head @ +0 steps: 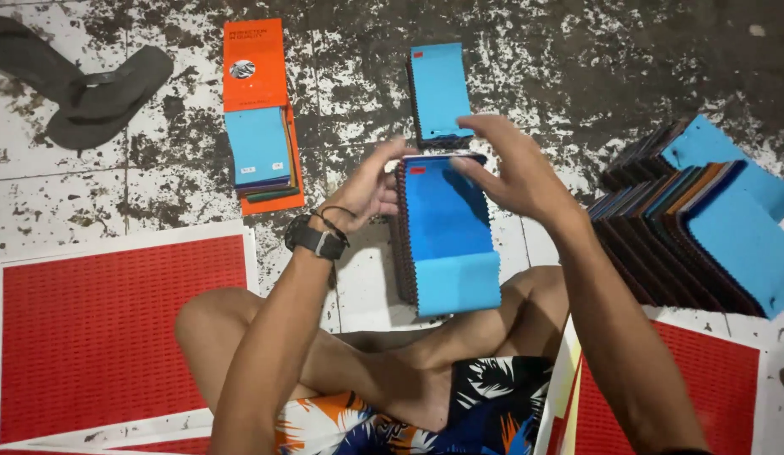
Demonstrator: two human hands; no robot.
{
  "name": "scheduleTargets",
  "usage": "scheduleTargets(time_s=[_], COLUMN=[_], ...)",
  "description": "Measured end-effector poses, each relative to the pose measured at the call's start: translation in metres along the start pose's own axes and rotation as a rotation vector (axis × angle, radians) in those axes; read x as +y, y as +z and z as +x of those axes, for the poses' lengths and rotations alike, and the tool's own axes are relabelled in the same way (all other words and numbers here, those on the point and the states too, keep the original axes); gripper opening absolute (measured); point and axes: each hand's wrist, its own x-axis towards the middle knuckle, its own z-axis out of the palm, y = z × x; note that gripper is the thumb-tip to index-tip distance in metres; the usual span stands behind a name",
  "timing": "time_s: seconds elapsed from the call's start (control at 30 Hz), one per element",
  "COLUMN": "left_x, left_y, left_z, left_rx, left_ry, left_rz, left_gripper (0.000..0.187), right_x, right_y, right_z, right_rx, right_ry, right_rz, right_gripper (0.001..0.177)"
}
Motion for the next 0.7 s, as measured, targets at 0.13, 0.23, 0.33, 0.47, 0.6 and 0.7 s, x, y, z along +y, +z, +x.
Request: scheduleTargets(time_s=[0.13,0.23,0.33,0.47,0.6,0.7], left_x=[-0.007,-0.013,-0.020,-0.019,-0.019,-0.013], left_y=[-0.004,-0.001,-0.001,0.002,-0.001,0.005], left_z=[0.001,-0.009,-0.007,-0.008,-0.005,-0.009], left_rx=[0.070,0.090,0.101,0.128,0.160,0.135], left_ry=[0.077,0.225,0.250,0.248,0.224,0.179], left_rz=[0.124,0.357,0.425,0.435,0.413,0.320], left_gripper=[0.081,0.081,0.077,0.074,0.072,0.071], right_x=[0.023,0.037,0.052,0.042,0.019,0.072], right_y=[0.034,0.082,0.117,0.102,0.058,0.058], right_z=[-0.072,-0.150,-0.203,-0.192,-0.173,-0.176], right_rx=[0.253,0.276,0.327,0.203,0.020,0.006], right_ry=[-0.305,-0.459,-0.709,-0.620,-0.671,-0.532], right_rz=[-0.089,-0.300,-0.620,-0.739,-0.537,-0.176], right_gripper=[0.053,0.043,0.041,0.042,0.030,0.026])
